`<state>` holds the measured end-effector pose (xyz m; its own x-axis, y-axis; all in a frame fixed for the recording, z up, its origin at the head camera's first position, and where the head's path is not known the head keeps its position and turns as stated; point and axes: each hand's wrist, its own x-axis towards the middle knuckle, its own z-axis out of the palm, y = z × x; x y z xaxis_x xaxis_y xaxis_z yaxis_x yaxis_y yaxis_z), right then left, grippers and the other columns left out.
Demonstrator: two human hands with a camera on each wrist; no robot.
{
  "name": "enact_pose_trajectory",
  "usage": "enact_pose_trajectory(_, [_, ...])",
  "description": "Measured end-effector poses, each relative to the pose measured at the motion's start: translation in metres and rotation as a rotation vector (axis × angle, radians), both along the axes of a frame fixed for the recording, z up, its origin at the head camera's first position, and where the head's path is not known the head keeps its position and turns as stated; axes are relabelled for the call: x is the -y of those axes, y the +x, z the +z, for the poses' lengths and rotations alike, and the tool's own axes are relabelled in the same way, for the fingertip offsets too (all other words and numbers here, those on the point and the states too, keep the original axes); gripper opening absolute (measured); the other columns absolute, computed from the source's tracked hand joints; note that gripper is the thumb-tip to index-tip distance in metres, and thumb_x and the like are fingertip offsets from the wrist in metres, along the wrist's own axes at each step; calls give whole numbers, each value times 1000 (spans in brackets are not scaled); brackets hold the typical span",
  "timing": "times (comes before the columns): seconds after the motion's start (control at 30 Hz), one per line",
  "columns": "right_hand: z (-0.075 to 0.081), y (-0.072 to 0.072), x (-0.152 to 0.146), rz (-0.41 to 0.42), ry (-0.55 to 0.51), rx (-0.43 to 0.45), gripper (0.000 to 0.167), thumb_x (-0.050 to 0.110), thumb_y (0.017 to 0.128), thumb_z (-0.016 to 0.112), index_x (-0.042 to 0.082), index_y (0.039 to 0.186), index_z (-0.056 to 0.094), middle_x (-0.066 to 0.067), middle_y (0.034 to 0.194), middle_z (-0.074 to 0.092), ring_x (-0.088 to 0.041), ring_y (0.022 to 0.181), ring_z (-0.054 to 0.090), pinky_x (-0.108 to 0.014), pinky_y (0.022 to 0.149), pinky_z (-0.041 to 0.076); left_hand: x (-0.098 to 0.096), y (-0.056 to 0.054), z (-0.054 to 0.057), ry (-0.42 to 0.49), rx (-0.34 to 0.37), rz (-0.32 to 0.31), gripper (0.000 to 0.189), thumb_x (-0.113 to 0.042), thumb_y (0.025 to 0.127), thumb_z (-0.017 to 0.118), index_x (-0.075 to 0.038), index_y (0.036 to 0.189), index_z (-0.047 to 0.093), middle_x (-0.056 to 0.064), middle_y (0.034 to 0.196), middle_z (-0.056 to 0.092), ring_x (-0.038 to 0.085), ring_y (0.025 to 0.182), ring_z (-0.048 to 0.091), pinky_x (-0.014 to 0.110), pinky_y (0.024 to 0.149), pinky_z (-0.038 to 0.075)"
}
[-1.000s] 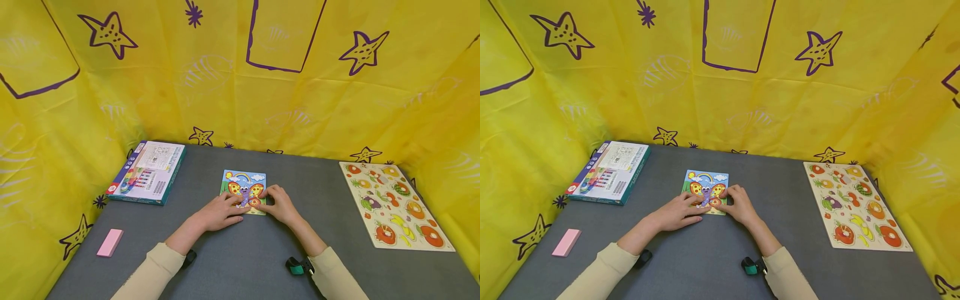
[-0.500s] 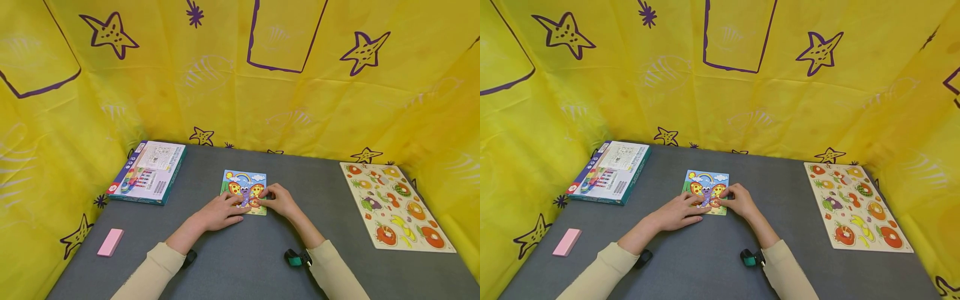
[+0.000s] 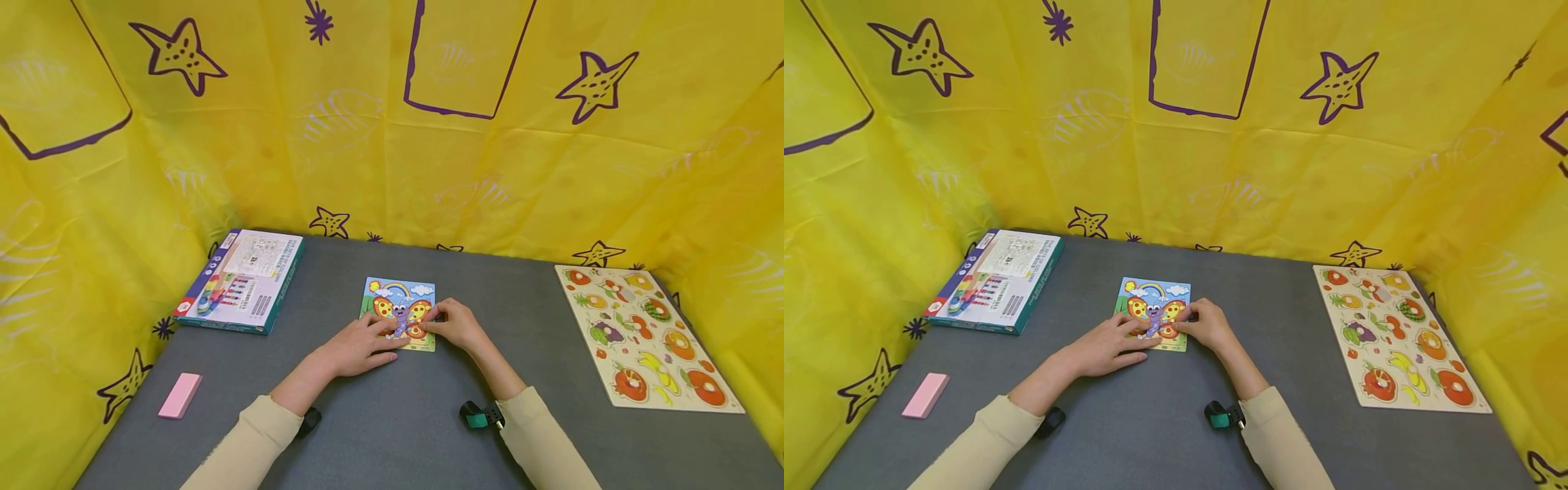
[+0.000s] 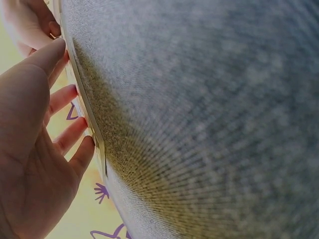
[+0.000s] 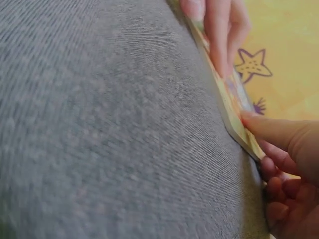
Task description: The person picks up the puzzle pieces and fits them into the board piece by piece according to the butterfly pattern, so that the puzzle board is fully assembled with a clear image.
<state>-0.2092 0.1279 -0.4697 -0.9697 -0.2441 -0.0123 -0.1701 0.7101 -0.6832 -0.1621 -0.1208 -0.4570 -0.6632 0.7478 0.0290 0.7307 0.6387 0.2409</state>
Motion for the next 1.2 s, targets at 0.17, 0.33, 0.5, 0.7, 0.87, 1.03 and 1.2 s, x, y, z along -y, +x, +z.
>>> enact_pose_trajectory(0.17, [2,0,7,-76,64,-19,26,34,78,83,15,76,65,1,74,53,-16,69,48,-31,62,35,1,0,-1,7,-30,-24,41,-38,100,53,-30,140,56,5,142,49,27,123,42,48,96,42])
enact_pose_trajectory(0.33, [0,-2,10,-91,96,-46,28,38,78,82,18,77,63,3,71,50,-15,65,46,-31,57,31,3,0,0,6,-42,-36,40,-36,100,54,-28,140,56,7,143,49,29,124,42,49,95,42])
enact_pose_trajectory(0.5, [-6,-4,-2,62,-33,-52,20,28,78,84,16,83,68,-1,78,53,-16,73,47,-30,65,34,4,2,1,-6,18,-1,42,-36,101,52,-29,142,53,7,145,47,29,126,41,50,97,40])
enact_pose_trajectory(0.7, [-9,-3,-14,270,-109,-95,30,23,76,86,10,96,67,-5,89,55,-19,84,49,-31,76,39,4,3,2,6,72,29,43,-38,101,52,-29,143,52,6,146,45,29,127,39,51,100,38])
enact_pose_trajectory(0.87, [-12,3,-16,298,-107,-113,34,23,76,85,9,101,65,-5,91,54,-19,87,49,-33,78,39,3,3,1,17,75,32,42,-37,101,52,-29,142,53,6,145,47,28,125,40,50,98,39])
enact_pose_trajectory(1.03, [-14,11,-17,257,-119,-81,35,25,80,83,10,107,66,-4,95,55,-18,88,48,-32,78,39,-2,2,-1,65,111,66,40,-37,102,51,-27,139,57,5,140,51,27,122,42,50,96,39])
enact_pose_trajectory(1.2, [-10,14,-23,115,-174,-119,23,25,90,72,10,107,68,-3,95,61,-18,86,55,-33,76,45,-8,-5,-2,206,169,134,35,-35,101,53,-19,128,66,5,130,57,27,118,45,52,96,36])
